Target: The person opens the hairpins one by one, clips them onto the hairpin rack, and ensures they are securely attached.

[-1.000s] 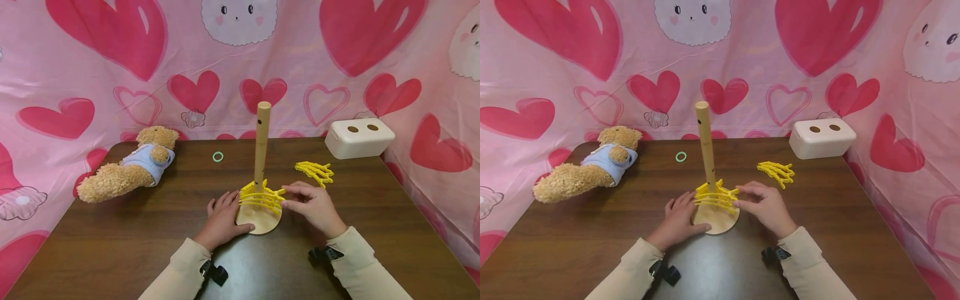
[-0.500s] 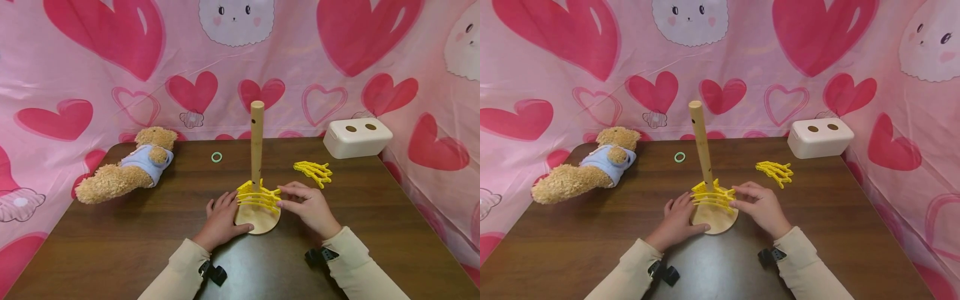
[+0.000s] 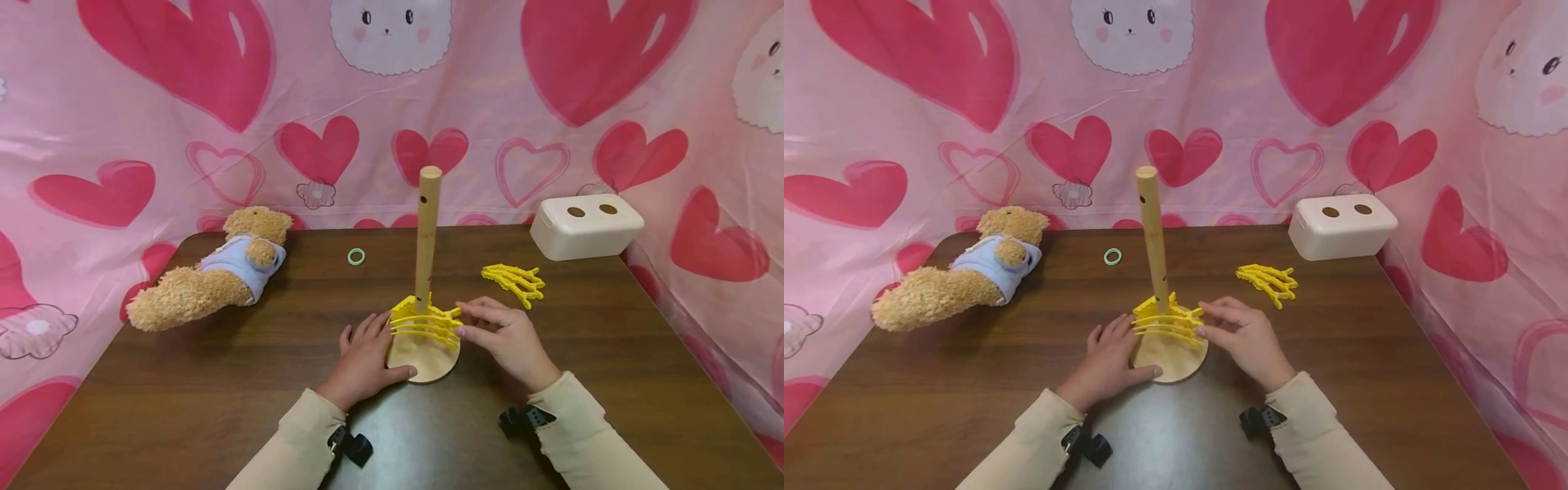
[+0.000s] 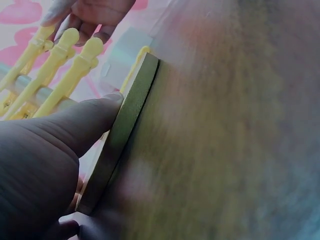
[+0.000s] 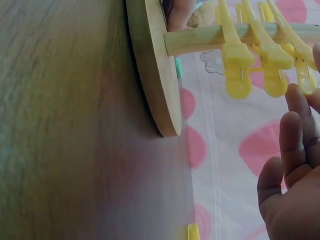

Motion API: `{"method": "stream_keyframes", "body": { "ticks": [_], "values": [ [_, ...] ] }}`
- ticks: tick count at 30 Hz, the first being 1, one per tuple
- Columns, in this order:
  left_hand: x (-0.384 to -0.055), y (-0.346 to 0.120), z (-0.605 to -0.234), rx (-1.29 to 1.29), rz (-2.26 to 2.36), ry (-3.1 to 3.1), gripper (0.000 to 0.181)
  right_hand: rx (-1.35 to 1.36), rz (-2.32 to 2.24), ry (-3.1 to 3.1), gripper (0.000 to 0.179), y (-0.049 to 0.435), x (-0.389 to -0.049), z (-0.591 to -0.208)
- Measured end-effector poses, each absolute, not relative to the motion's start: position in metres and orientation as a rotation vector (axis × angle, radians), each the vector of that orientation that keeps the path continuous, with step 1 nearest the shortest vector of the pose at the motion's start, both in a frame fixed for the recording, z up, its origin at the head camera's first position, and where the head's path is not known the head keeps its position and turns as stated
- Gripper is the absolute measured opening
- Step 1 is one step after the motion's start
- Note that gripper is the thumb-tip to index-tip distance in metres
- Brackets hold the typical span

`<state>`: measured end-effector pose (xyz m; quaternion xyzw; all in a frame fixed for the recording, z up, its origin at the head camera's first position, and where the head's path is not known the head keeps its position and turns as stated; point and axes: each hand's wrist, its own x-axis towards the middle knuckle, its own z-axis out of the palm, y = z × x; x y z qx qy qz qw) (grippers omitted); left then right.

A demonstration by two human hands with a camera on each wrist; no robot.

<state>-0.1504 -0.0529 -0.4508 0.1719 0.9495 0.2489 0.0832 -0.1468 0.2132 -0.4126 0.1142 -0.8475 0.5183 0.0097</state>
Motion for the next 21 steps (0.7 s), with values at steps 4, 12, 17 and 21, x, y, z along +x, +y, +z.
{"method": "stream_keyframes", "body": {
  "ticks": [4, 12, 17, 21],
  "values": [
    [-0.1504, -0.0535, -0.4515, 0.519, 0.743, 2.841, 0.088, 0.357, 1.604, -2.670, 0.044, 0.2149, -0.1473, -0.4120],
    [-0.1503, -0.0541, -0.4540, 0.504, 0.779, 2.839, 0.090, 0.368, 1.589, -2.677, 0.043, 0.2176, -0.1475, -0.4097],
    [-0.1504, -0.0540, -0.4544, 0.498, 0.780, 2.844, 0.093, 0.355, 1.595, -2.676, 0.042, 0.2182, -0.1473, -0.4082],
    [-0.1493, -0.0539, -0.4528, 0.499, 0.788, 2.851, 0.094, 0.348, 1.622, -2.672, 0.040, 0.2177, -0.1468, -0.4071]
  ]
}}
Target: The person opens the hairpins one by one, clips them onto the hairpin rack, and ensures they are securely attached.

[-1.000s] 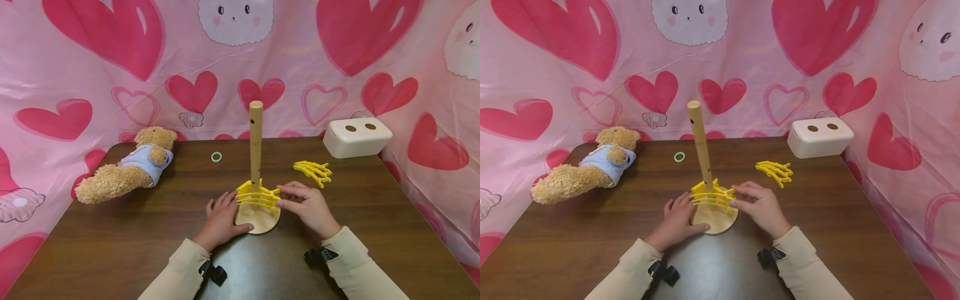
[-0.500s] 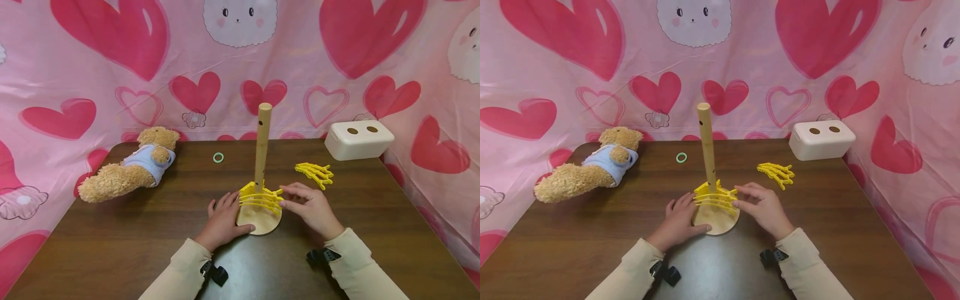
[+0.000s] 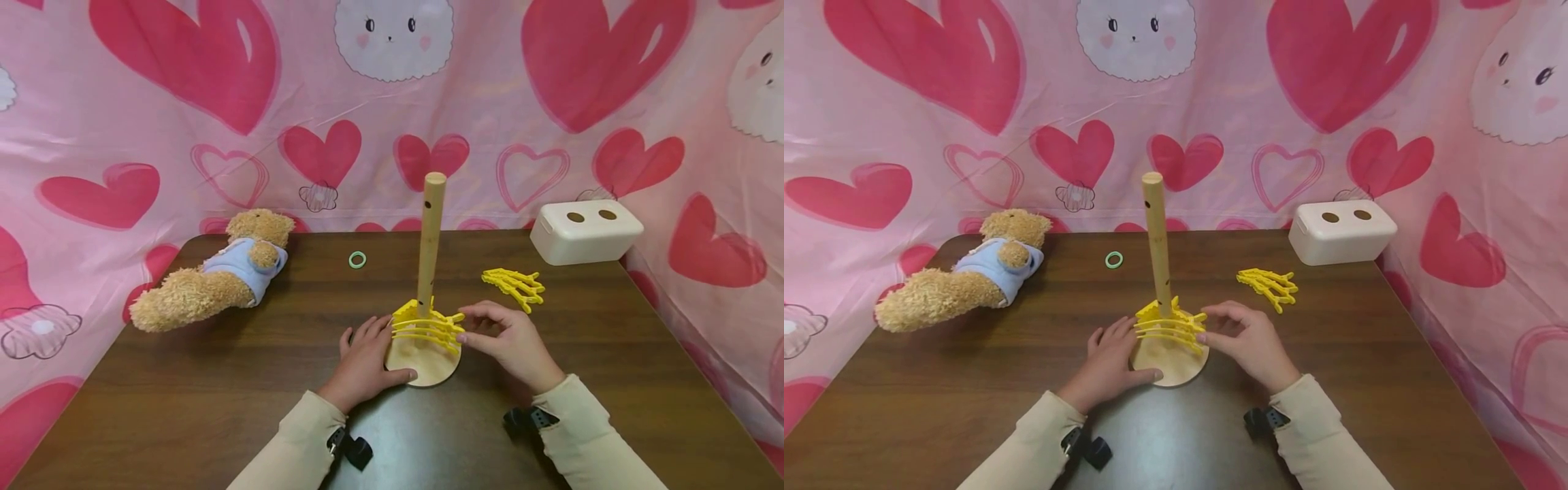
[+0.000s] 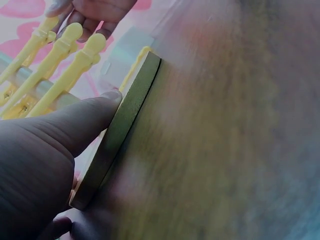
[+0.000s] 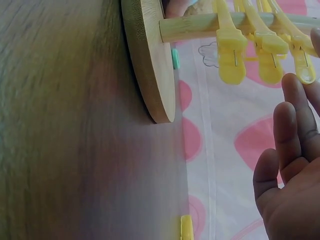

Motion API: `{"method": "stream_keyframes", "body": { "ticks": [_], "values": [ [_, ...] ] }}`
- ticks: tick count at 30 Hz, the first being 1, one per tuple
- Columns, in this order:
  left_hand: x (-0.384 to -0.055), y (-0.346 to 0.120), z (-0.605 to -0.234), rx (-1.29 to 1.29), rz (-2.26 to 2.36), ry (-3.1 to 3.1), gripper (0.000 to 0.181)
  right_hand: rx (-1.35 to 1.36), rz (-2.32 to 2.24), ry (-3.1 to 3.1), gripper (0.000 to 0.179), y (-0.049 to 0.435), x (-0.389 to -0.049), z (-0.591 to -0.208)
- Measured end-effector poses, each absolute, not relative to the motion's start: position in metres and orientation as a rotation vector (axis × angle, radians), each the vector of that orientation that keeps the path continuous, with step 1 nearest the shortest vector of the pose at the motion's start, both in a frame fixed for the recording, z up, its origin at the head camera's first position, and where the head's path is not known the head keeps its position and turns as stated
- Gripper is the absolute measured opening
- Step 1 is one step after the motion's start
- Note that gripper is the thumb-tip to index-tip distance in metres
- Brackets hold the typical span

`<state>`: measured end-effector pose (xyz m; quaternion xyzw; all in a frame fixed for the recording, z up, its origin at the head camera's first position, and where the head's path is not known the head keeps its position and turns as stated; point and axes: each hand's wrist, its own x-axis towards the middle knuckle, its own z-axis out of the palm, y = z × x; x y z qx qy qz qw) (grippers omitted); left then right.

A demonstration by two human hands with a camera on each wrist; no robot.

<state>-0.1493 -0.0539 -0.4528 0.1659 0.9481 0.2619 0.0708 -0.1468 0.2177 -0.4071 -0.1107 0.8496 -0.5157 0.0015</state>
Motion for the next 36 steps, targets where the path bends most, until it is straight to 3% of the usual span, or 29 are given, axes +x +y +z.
{"method": "stream_keyframes", "body": {
  "ticks": [23, 36],
  "values": [
    [-0.146, -0.056, -0.456, 0.495, 0.802, 2.848, 0.094, -0.280, -1.738, 2.672, 0.037, 0.234, -0.154, -0.419],
    [-0.149, -0.056, -0.455, 0.511, 0.805, 2.854, 0.094, 0.126, -1.724, 2.790, 0.044, 0.255, -0.169, -0.426]
  ]
}}
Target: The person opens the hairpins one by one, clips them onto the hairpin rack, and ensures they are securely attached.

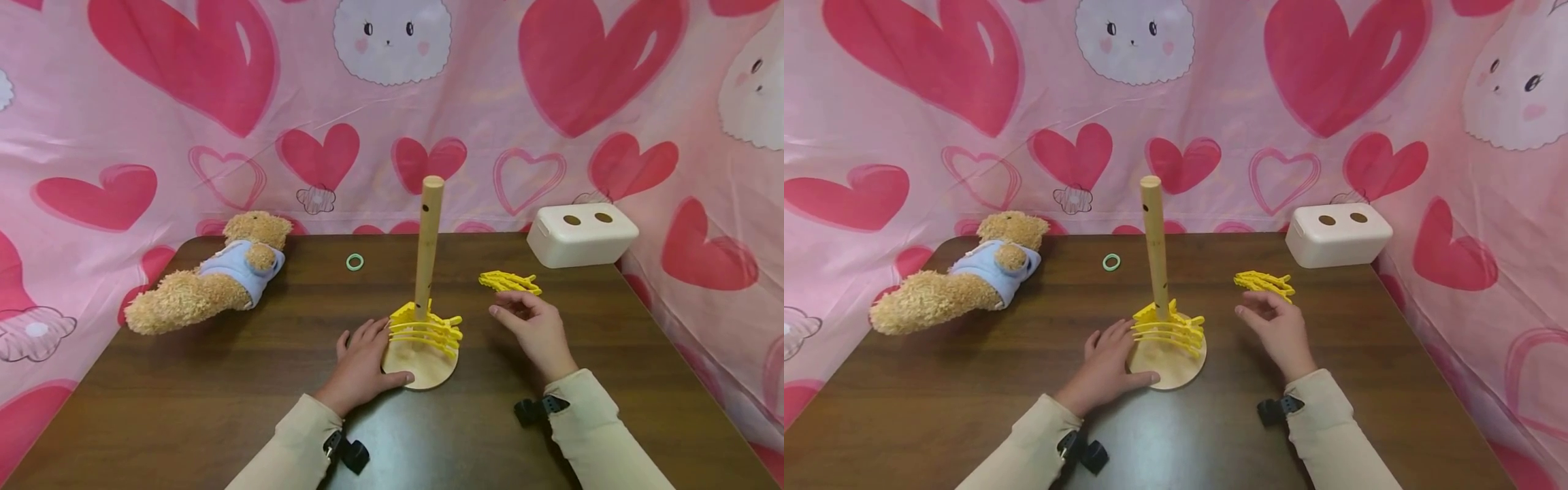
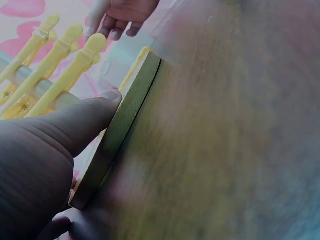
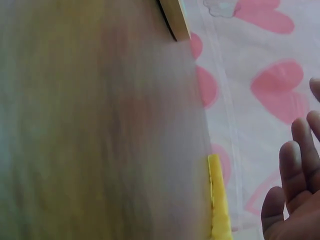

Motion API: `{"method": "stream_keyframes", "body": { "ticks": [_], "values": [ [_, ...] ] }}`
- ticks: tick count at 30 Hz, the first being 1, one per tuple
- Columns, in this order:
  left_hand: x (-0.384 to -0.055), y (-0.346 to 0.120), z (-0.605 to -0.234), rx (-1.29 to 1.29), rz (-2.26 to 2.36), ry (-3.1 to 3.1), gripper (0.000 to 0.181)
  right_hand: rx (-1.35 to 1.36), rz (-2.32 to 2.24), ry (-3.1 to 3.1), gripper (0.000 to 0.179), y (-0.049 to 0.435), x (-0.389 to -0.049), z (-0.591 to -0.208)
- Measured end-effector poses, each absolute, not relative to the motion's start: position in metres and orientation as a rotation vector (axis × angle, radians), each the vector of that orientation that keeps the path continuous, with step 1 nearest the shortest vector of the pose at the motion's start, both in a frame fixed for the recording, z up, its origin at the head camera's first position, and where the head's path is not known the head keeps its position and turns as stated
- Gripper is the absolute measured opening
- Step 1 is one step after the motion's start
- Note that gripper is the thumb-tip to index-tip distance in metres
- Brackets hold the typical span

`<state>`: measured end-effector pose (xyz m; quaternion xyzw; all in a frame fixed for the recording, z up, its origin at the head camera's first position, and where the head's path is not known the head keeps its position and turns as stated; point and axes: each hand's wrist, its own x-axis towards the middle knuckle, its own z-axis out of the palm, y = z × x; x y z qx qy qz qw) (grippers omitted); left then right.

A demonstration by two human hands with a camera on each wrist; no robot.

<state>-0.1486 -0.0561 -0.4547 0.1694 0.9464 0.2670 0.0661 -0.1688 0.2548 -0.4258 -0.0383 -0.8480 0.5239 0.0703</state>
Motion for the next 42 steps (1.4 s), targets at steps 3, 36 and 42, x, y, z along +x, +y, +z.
{"method": "stream_keyframes", "body": {
  "ticks": [3, 36, 42],
  "values": [
    [-0.148, -0.056, -0.454, 0.505, 0.811, 2.858, 0.095, -0.173, 1.593, -2.537, 0.044, 0.260, -0.172, -0.427],
    [-0.149, -0.057, -0.455, 0.508, 0.815, 2.858, 0.093, -0.340, 1.552, -2.751, 0.055, 0.301, -0.185, -0.443],
    [-0.149, -0.056, -0.454, 0.503, 0.799, 2.857, 0.095, -0.299, 1.421, -2.827, 0.062, 0.307, -0.190, -0.441]
  ]
}}
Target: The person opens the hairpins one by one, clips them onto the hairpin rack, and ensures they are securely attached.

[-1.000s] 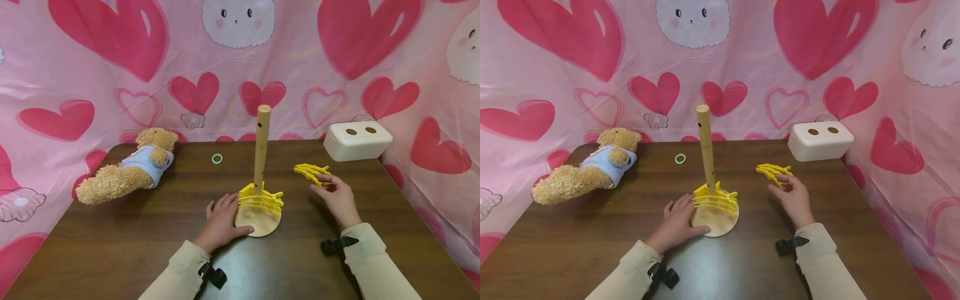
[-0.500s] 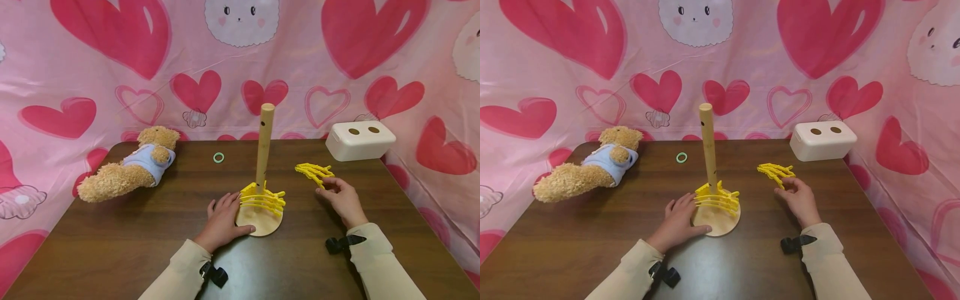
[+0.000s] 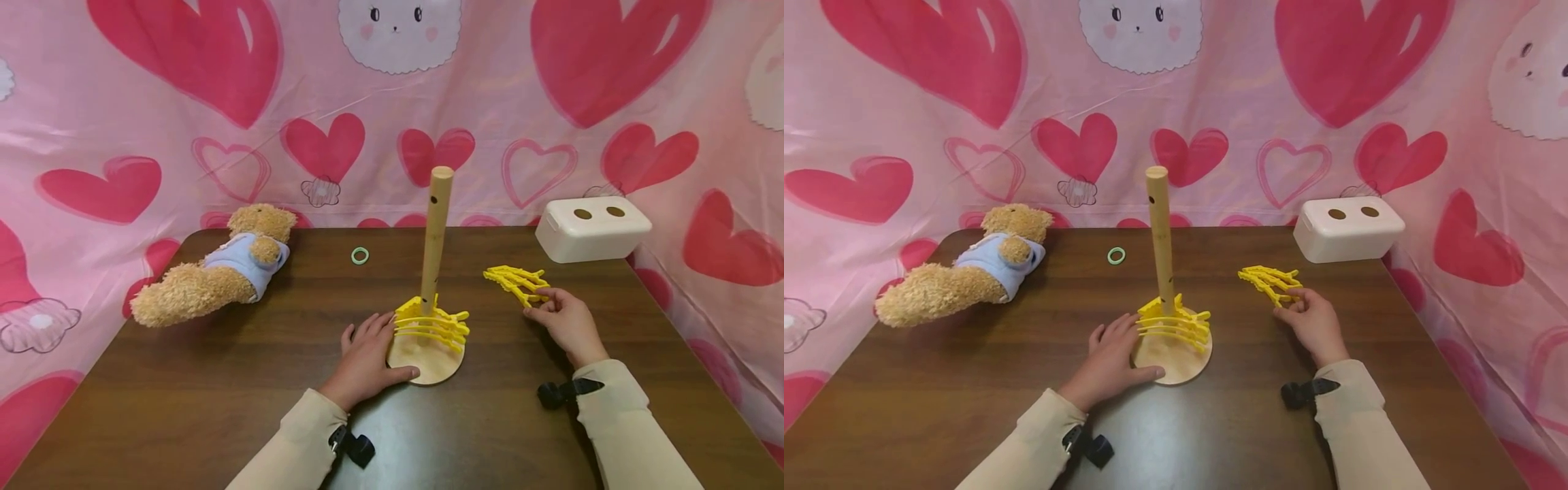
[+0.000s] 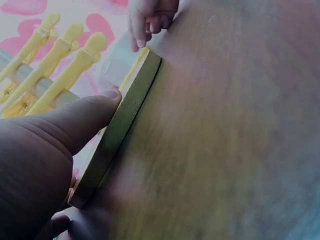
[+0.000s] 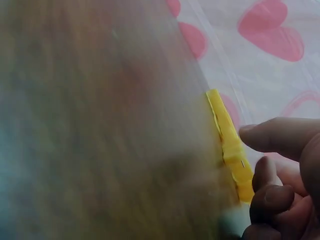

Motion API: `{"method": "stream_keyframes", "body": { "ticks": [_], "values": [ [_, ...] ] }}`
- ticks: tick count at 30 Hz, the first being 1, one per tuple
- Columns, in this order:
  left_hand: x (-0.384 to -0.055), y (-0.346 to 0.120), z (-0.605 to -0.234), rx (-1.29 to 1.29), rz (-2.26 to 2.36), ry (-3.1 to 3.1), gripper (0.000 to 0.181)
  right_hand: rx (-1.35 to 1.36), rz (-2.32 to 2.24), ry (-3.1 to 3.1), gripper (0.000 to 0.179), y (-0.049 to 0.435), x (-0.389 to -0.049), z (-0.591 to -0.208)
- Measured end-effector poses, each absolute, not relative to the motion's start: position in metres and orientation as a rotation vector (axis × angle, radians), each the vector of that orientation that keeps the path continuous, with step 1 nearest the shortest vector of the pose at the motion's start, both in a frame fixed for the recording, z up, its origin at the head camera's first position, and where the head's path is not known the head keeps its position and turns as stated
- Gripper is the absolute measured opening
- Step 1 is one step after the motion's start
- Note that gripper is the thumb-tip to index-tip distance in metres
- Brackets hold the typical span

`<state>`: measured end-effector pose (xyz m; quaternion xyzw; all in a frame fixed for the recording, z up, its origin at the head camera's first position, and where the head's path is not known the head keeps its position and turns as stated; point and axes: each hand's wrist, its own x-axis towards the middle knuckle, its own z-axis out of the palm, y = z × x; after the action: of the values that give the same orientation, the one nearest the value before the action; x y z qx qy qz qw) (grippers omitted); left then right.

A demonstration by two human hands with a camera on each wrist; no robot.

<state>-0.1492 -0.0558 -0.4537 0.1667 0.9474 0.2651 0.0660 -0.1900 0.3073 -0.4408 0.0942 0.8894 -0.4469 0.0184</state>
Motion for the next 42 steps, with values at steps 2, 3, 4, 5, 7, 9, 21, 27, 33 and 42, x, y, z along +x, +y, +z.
{"method": "stream_keyframes", "body": {
  "ticks": [2, 3, 4, 5, 7, 9, 21, 27, 33, 42],
  "values": [
    [-0.149, -0.056, -0.453, 0.505, 0.804, 2.855, 0.095, 0.260, -1.325, 2.779, 0.063, 0.308, -0.192, -0.440],
    [-0.150, -0.056, -0.453, 0.508, 0.802, 2.856, 0.095, 0.251, -1.294, 2.785, 0.063, 0.308, -0.193, -0.440],
    [-0.150, -0.056, -0.453, 0.511, 0.801, 2.855, 0.095, 0.244, -1.265, 2.788, 0.062, 0.308, -0.194, -0.440],
    [-0.150, -0.056, -0.453, 0.511, 0.804, 2.853, 0.095, 0.241, -1.237, 2.791, 0.061, 0.308, -0.195, -0.439],
    [-0.150, -0.056, -0.453, 0.513, 0.804, 2.852, 0.095, 0.237, -1.194, 2.792, 0.060, 0.306, -0.197, -0.439],
    [-0.150, -0.056, -0.453, 0.511, 0.801, 2.852, 0.096, 0.240, -1.158, 2.787, 0.060, 0.305, -0.198, -0.439],
    [-0.151, -0.054, -0.455, 0.518, 0.815, 2.859, 0.097, 0.211, -0.954, 2.761, 0.066, 0.305, -0.196, -0.431],
    [-0.150, -0.055, -0.455, 0.506, 0.804, 2.855, 0.097, 0.223, -1.216, 2.767, 0.062, 0.297, -0.189, -0.430],
    [-0.149, -0.056, -0.454, 0.511, 0.812, 2.849, 0.096, 0.208, -1.512, 2.789, 0.059, 0.289, -0.183, -0.426],
    [-0.149, -0.056, -0.456, 0.519, 0.809, 2.858, 0.095, -0.093, -1.496, 2.882, 0.043, 0.281, -0.176, -0.420]
  ]
}}
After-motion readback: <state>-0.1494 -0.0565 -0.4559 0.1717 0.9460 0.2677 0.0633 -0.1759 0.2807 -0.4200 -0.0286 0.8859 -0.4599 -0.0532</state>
